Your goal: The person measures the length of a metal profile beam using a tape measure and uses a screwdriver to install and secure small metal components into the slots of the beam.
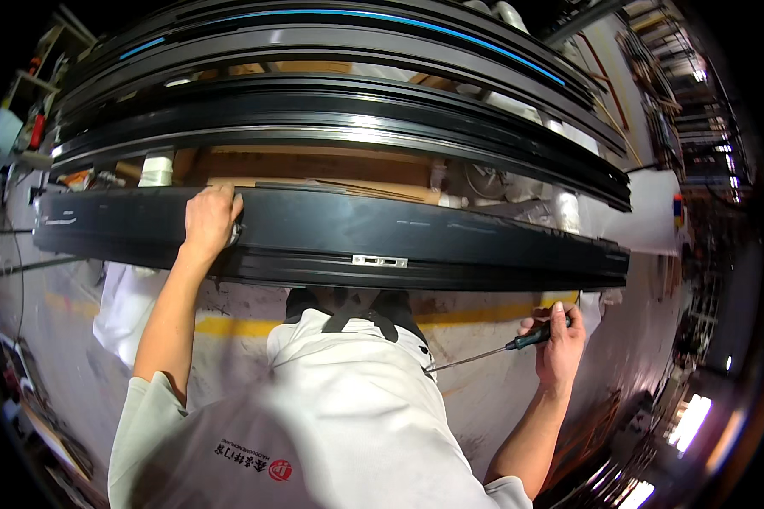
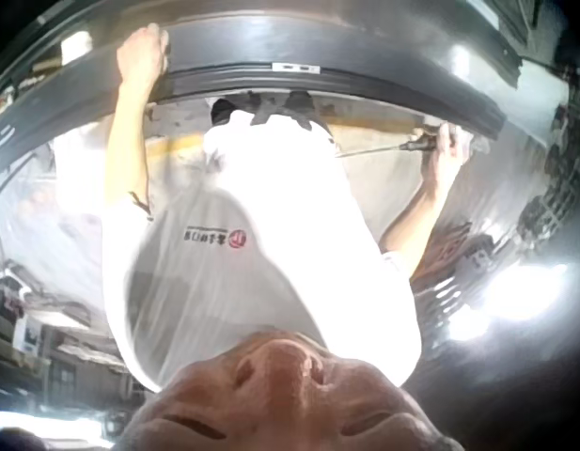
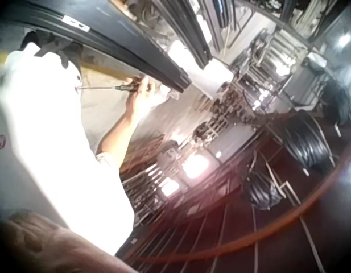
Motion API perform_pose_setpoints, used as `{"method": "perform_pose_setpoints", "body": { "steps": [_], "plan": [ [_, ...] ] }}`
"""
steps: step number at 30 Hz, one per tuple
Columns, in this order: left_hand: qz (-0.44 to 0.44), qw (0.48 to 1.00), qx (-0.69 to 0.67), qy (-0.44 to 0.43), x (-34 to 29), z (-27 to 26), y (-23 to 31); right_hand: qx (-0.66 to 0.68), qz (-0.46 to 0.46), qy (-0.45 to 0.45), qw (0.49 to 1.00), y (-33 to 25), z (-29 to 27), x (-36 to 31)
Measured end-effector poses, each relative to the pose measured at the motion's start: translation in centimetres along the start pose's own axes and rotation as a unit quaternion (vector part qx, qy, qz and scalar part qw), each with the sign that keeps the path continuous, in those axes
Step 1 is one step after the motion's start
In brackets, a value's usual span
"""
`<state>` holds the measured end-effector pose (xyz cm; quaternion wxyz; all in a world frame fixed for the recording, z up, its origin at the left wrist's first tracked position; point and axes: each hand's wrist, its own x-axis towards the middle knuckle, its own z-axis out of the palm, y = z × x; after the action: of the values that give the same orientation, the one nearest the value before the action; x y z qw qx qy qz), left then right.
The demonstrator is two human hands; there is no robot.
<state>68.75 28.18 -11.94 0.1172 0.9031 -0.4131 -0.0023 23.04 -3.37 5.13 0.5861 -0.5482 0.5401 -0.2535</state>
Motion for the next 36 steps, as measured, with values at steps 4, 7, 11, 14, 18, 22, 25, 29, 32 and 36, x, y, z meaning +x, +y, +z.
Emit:
{"method": "perform_pose_setpoints", "body": {
  "steps": [4, 7, 11, 14, 18, 22, 25, 29, 32, 36],
  "plan": [
    [-0.032, 0.972, -0.029, 0.229, -0.9, -2.4, 5.0, -0.047, 0.059, -0.084, 0.994, -0.5, -3.7, 5.6],
    [-0.321, 0.853, -0.402, 0.086, -6.6, -2.8, 17.3, -0.058, 0.060, -0.160, 0.984, -3.3, -5.8, 9.4],
    [-0.497, 0.499, -0.708, -0.045, -12.5, 4.8, 26.1, -0.046, -0.092, -0.213, 0.972, -8.8, -5.4, 12.7],
    [-0.572, 0.455, -0.683, 0.004, -11.1, 7.4, 28.5, 0.002, -0.148, -0.269, 0.952, -11.3, -2.3, 13.0],
    [-0.626, 0.372, -0.683, 0.063, -9.1, 10.0, 30.2, 0.022, -0.210, -0.357, 0.910, -10.5, 3.6, 10.9],
    [-0.667, 0.326, -0.665, 0.081, -7.3, 10.2, 30.6, -0.020, -0.278, -0.383, 0.881, -8.3, 7.3, 8.6],
    [-0.675, 0.328, -0.652, 0.107, -6.2, 8.9, 31.2, -0.036, -0.298, -0.396, 0.868, -7.0, 8.8, 7.4],
    [-0.668, 0.344, -0.652, 0.103, -6.4, 9.3, 31.2, -0.056, -0.324, -0.431, 0.840, -6.3, 10.8, 6.0],
    [-0.655, 0.321, -0.669, 0.146, -6.8, 10.1, 31.6, -0.079, -0.346, -0.466, 0.810, -5.3, 12.6, 4.9],
    [-0.633, 0.294, -0.698, 0.162, -6.8, 9.5, 31.6, -0.109, -0.385, -0.509, 0.762, -4.2, 14.3, 4.6]
  ]
}}
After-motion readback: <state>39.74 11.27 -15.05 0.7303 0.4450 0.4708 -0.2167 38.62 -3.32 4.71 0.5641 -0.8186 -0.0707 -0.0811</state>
